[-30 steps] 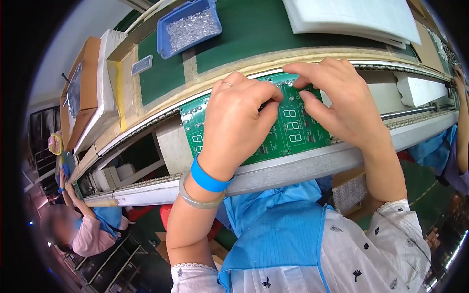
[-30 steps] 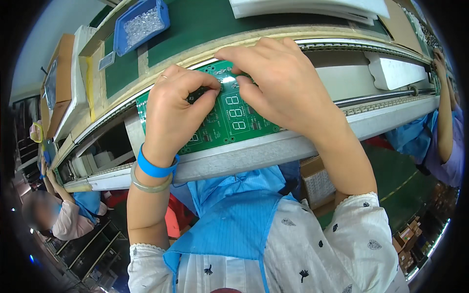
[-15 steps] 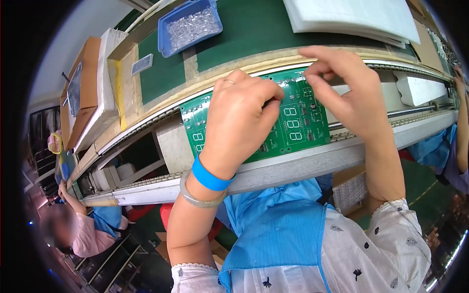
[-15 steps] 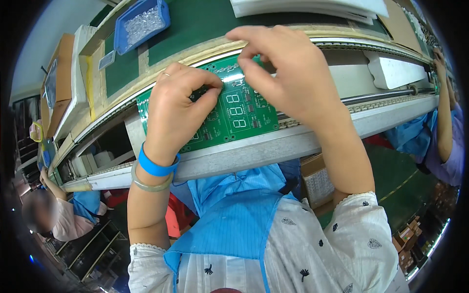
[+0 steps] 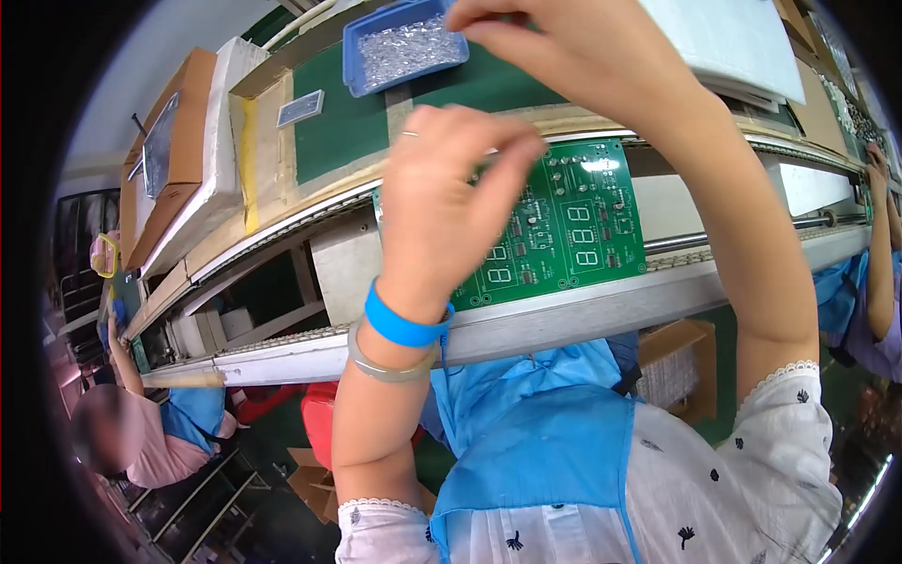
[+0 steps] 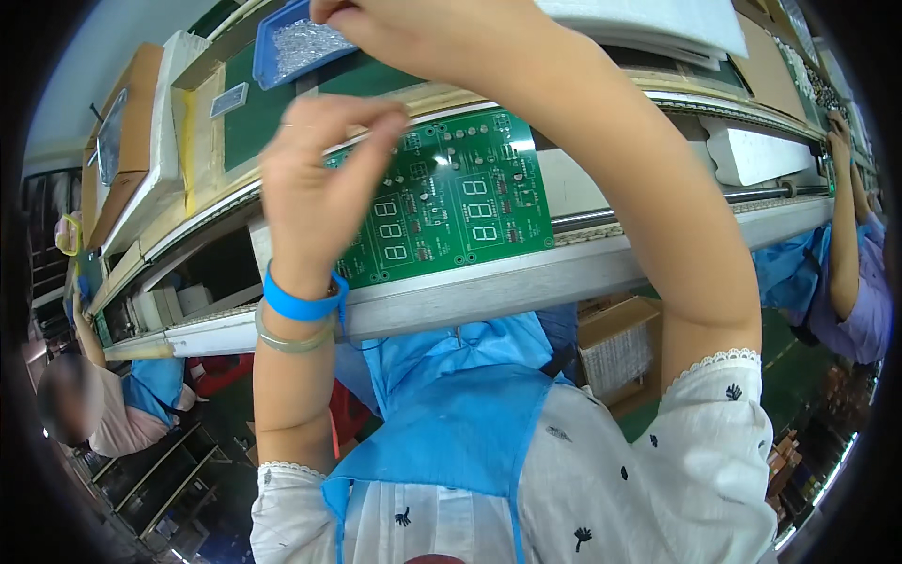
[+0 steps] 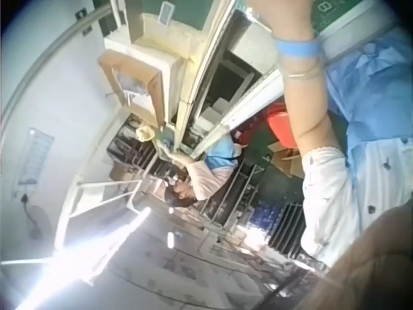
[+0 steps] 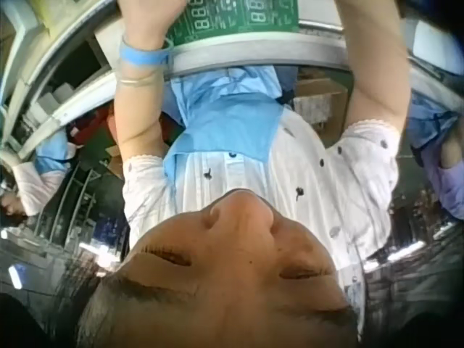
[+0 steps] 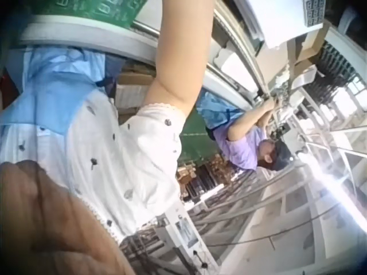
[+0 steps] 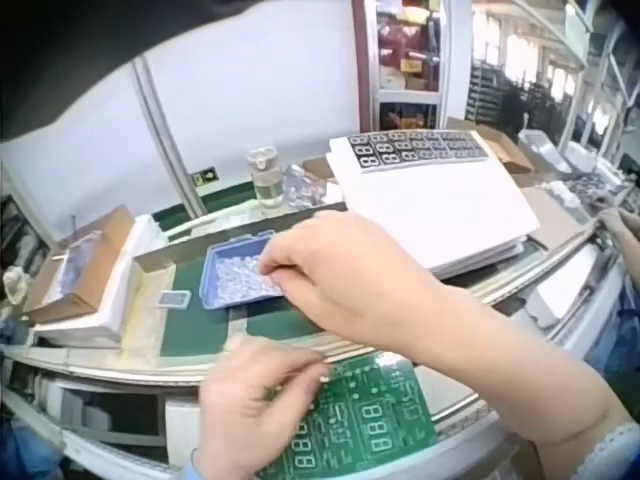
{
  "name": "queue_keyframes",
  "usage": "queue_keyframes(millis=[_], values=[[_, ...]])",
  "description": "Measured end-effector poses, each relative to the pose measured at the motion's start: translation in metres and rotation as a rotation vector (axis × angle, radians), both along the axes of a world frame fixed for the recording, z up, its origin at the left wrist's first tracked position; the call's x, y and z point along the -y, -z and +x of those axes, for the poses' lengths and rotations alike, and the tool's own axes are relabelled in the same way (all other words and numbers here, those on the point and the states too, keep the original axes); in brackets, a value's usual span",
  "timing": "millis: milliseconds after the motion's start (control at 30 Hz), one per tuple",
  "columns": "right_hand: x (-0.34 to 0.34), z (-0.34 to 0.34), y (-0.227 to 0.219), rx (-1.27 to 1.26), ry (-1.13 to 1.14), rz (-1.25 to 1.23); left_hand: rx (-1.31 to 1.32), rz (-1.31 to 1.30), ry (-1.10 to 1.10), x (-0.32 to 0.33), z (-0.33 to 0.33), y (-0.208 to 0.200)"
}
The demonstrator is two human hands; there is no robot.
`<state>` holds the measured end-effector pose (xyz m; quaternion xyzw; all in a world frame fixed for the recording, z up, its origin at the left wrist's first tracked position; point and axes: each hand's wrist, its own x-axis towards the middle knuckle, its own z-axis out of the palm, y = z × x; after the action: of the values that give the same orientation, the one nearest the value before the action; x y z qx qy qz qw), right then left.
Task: The person is assembling electronic components, specifically placing segment displays onto a green circuit board on an assembly line.
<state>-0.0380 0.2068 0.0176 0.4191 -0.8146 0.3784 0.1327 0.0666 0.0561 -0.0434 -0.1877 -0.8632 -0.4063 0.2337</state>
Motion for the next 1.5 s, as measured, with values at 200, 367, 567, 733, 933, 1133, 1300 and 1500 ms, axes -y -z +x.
queue_keyframes(millis=[200,367,567,733,933,1133,1300,1500], values=[[0.052,-0.043,0.014,-0.256,0.075,0.455,-0.101,0.555,-0.391,0.044,-0.012,-0.012],[0.076,-0.055,0.042,-0.487,0.214,0.674,-0.175,0.720,-0.432,0.056,-0.014,-0.014],[0.081,-0.049,0.036,-0.266,0.171,0.632,-0.203,0.673,-0.431,0.057,-0.014,-0.011],[0.078,-0.049,0.036,-0.246,0.169,0.479,-0.193,0.672,-0.412,0.054,-0.013,-0.013],[0.075,-0.038,0.028,-0.142,0.112,0.403,-0.152,0.601,-0.445,0.053,-0.013,-0.011],[0.072,-0.053,0.047,-0.180,0.071,0.379,-0.115,0.581,-0.441,0.049,-0.013,-0.010],[0.067,-0.057,0.055,-0.057,0.044,0.270,-0.090,0.580,-0.432,0.050,-0.012,-0.008],[0.065,-0.057,0.062,-0.014,0.048,0.246,-0.084,0.559,-0.443,0.050,-0.013,-0.007]])
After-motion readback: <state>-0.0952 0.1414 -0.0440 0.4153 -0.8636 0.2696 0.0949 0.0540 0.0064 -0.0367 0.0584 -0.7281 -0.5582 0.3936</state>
